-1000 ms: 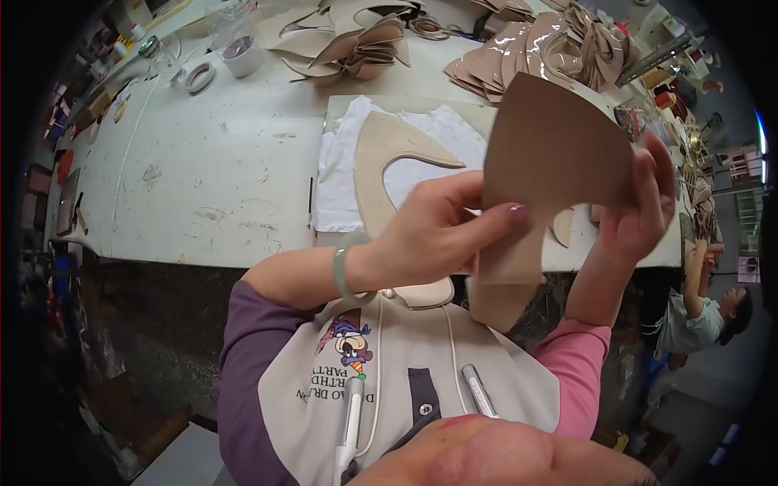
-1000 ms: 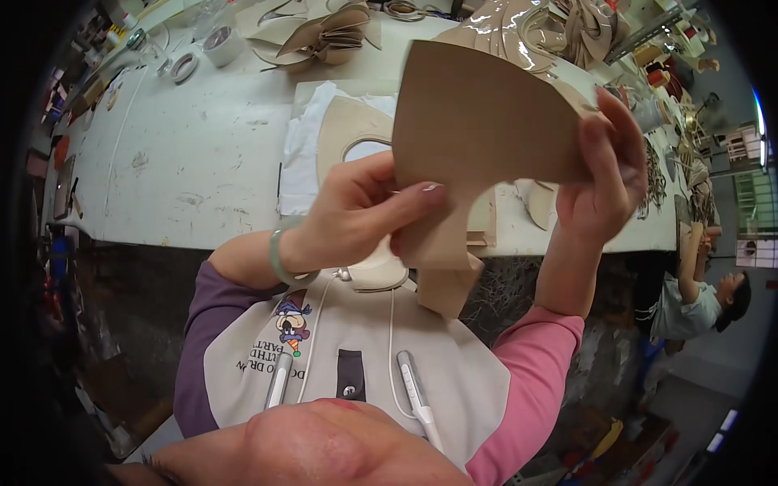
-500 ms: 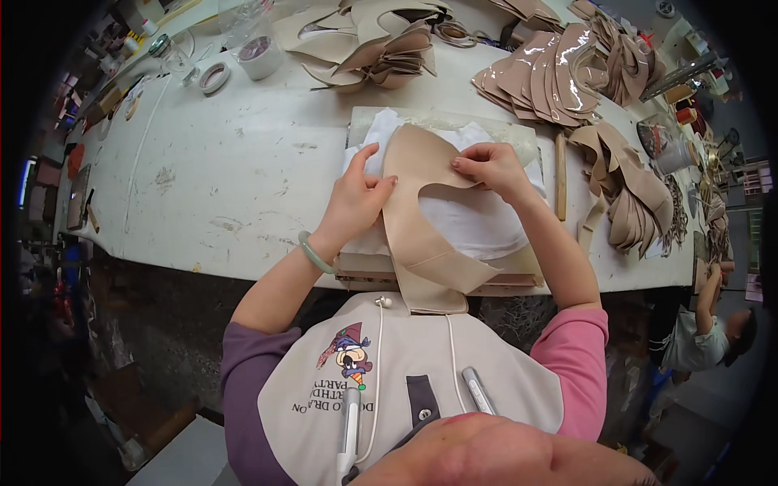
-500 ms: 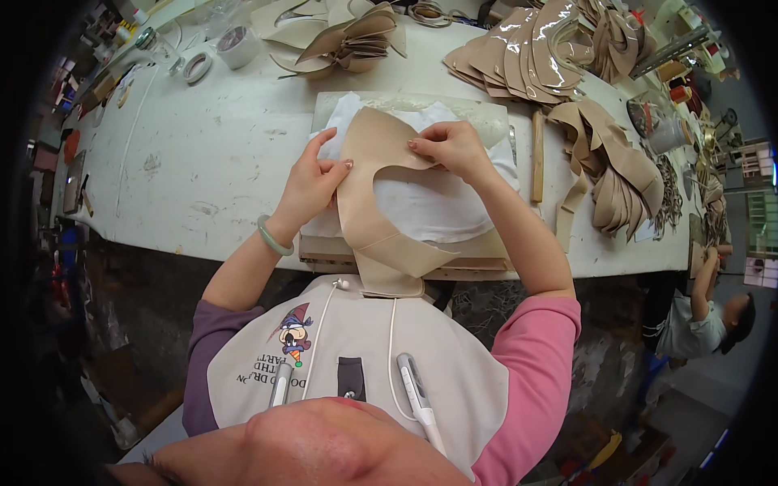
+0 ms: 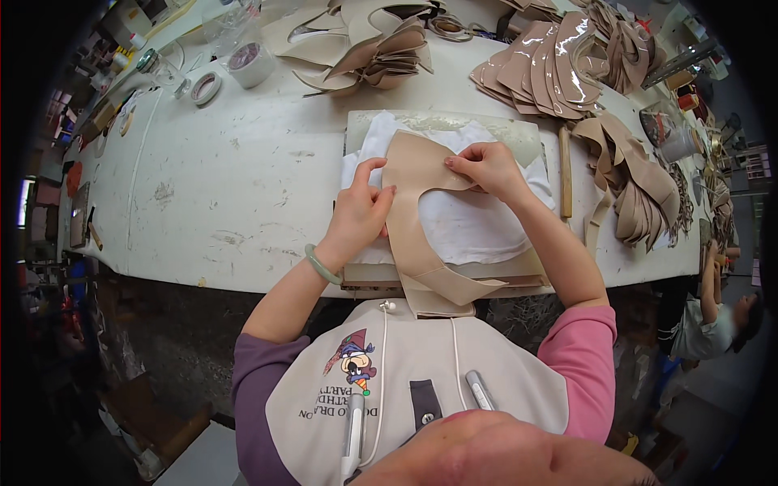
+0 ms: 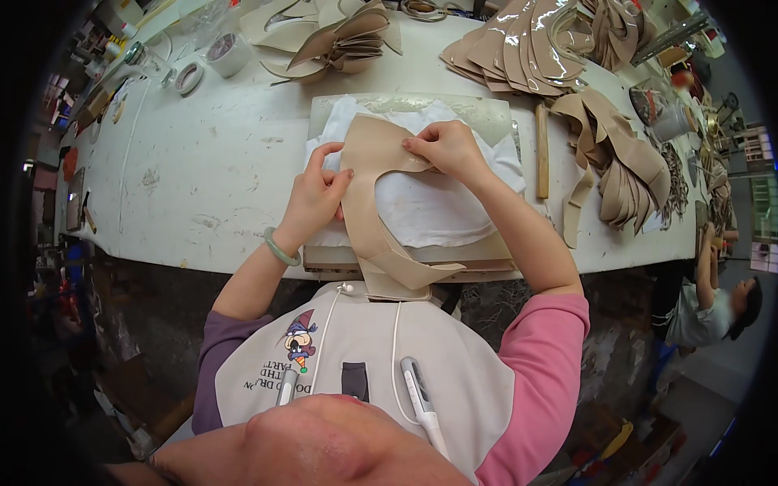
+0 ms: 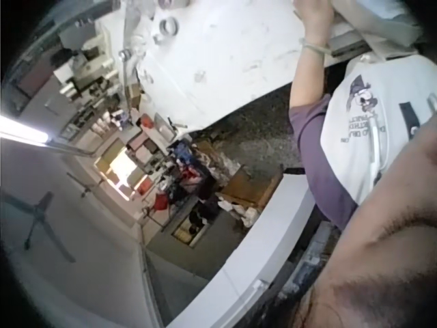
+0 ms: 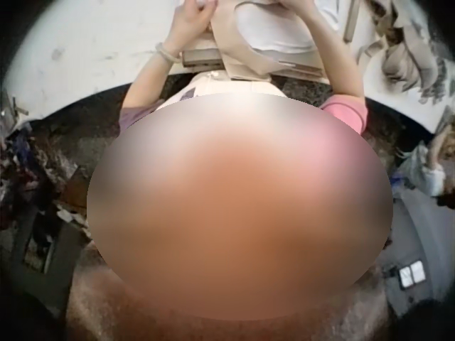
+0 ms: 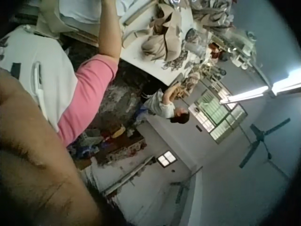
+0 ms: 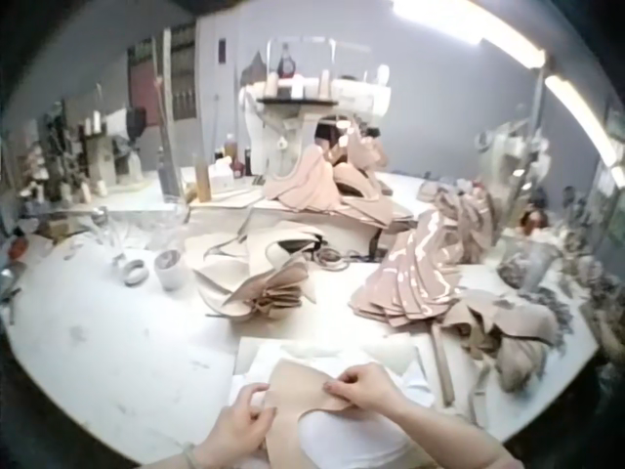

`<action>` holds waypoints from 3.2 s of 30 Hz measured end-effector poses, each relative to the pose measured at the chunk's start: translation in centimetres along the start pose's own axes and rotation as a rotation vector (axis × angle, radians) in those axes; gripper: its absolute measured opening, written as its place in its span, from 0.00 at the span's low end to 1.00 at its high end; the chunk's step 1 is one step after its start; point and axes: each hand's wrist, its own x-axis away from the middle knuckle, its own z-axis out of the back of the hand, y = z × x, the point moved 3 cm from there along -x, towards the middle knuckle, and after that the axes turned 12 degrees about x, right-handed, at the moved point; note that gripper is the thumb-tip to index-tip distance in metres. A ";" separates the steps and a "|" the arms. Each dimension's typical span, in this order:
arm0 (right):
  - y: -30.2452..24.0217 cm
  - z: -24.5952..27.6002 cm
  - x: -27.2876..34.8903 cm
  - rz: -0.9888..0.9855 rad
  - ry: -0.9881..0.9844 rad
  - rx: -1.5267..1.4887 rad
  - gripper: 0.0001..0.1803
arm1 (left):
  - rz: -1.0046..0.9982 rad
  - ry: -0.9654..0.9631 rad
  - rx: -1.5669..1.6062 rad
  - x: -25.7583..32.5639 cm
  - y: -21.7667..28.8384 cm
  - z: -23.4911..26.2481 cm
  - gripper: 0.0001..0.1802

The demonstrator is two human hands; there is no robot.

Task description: The person repeatedly assembles shoe upper components by hand, aligning and pressing lining pieces onto leather cutouts and smoothing them flat against the work surface.

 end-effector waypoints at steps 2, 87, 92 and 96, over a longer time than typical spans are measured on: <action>-0.3 0.1 0.3 -0.063 -0.021 -0.036 0.18 | -0.016 -0.021 -0.013 -0.2 -0.1 0.1 0.20; -3.7 0.8 20.1 -0.433 -0.679 -0.816 0.40 | -0.963 -0.494 -0.340 7.8 0.2 -2.3 0.19; -3.9 2.1 14.6 0.351 -0.102 -0.588 0.27 | -0.511 -0.430 0.894 5.4 3.8 -1.3 0.14; -9.2 -0.7 14.8 0.552 -0.081 -0.767 0.20 | -0.409 -0.411 0.915 6.1 5.7 -1.2 0.15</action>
